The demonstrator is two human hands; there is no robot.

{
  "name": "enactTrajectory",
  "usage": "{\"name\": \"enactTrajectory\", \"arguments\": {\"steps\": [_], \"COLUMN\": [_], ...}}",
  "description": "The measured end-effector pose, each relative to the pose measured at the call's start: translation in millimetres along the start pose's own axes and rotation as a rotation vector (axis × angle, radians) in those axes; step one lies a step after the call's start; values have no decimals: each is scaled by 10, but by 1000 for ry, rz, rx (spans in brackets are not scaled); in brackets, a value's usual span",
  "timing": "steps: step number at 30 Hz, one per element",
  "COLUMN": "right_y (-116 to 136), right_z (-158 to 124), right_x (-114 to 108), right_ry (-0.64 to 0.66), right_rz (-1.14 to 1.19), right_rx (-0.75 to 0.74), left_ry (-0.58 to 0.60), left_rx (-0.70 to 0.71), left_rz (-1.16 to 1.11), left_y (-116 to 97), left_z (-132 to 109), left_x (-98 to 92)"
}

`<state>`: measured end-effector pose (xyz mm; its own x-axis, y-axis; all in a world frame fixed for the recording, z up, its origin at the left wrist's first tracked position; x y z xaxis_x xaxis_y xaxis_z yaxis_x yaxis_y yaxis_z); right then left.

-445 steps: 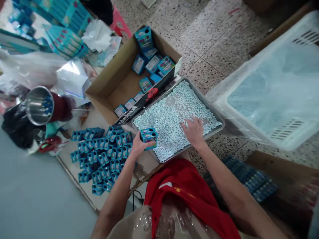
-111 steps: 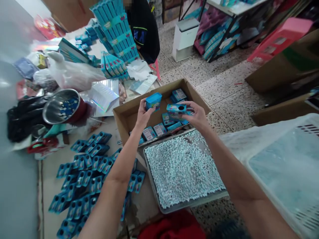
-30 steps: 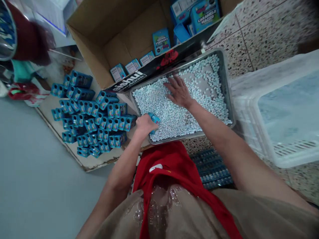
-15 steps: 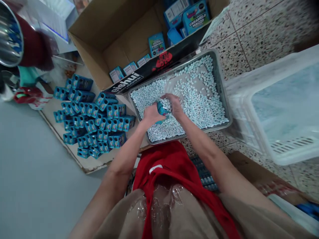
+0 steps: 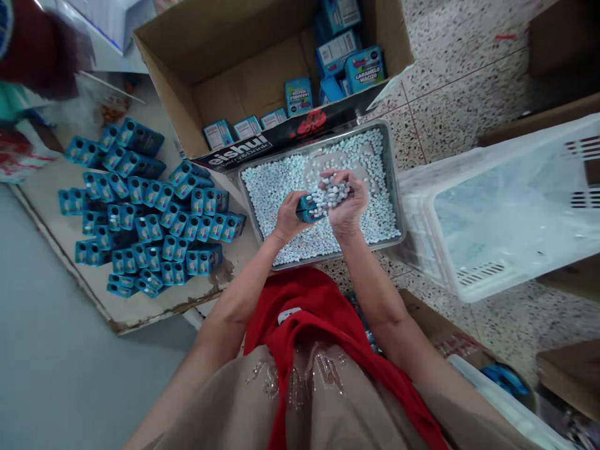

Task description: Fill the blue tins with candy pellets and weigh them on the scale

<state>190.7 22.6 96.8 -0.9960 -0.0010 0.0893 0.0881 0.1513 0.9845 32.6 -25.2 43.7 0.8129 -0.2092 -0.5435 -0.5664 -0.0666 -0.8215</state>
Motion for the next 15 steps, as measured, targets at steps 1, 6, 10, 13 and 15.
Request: {"name": "enactTrajectory", "arguments": {"steps": [1,6,10,13,15], "right_y": [2,-40,-58,-81,-136], "right_z": [14,43,-78,-197,-269], "right_x": [3,80,235,246,117], "right_ry": [0,-1,-34,-44,2], "right_rz": [-17,-157,-304,-327,-397], "right_rx": [-31,-163,-161,-154,-160], "left_ry": [0,30,44,88,68], "left_rx": [8,29,-3,-20,-41], "left_rz": [-3,-21,-25,-2,28], "left_y": [10,32,4,18,86], "left_z": [10,20,73,163,241], "left_x": [-23,-91,-48,-126,-311]}}
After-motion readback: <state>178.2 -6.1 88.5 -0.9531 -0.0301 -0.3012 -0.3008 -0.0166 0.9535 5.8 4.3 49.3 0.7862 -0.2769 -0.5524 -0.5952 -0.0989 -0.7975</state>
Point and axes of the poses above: each hand's wrist, its own z-axis towards the middle knuckle, its own x-axis out of the palm, y = z × x, the point moved 1 cm from there along z, towards the middle knuckle, and after that the axes turned 4 degrees about y, right-handed, at the moved point
